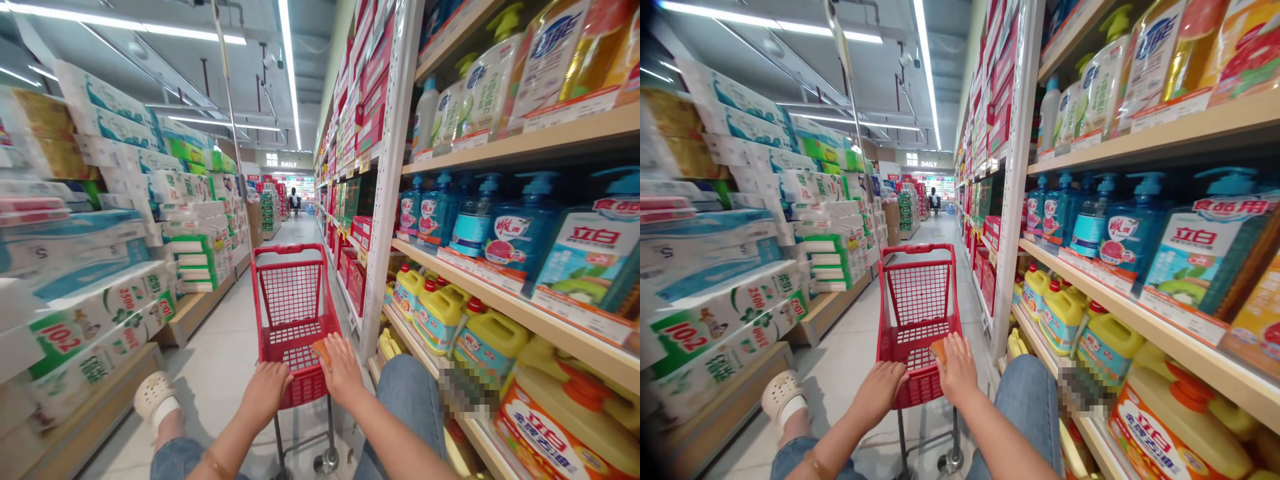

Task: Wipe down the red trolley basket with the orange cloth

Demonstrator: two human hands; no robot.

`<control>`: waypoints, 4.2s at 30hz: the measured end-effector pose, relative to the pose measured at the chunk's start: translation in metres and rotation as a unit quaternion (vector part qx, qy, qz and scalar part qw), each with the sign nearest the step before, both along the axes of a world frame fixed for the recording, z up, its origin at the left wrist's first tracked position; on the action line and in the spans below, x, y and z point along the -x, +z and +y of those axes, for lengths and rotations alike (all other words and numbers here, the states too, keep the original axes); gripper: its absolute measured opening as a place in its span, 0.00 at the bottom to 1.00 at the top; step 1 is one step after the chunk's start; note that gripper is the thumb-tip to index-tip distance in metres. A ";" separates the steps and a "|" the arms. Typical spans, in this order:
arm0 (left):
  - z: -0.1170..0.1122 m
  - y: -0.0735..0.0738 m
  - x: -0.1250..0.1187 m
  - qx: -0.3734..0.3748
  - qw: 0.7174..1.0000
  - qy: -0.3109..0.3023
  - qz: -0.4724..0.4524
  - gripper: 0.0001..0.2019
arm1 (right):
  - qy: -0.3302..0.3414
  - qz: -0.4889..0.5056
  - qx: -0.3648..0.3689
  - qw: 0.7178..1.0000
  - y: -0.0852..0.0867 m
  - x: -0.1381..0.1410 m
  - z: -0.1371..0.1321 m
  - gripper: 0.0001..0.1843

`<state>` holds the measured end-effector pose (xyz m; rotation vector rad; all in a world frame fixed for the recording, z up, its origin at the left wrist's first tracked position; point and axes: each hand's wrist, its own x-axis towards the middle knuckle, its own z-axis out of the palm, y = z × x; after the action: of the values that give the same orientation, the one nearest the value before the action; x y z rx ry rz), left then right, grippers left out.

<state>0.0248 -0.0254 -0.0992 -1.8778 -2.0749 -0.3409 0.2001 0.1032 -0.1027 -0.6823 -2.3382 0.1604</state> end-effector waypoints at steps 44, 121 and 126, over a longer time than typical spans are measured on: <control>0.063 0.035 0.012 -0.048 0.997 0.050 -0.019 0.21 | -0.093 0.043 0.008 0.995 -0.011 0.019 0.026 0.24; -0.011 0.124 -0.002 -0.270 0.959 0.083 0.030 0.21 | 0.069 0.247 0.159 0.953 0.059 0.069 -0.006 0.26; 0.008 0.127 -0.044 -0.246 0.962 0.112 0.035 0.19 | 0.022 0.303 0.124 0.945 0.076 0.052 -0.059 0.29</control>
<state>0.0692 -0.0176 0.0275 -1.3322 -1.9059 -0.6530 0.1478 0.0440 -0.0270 -0.5934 -1.7513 0.6048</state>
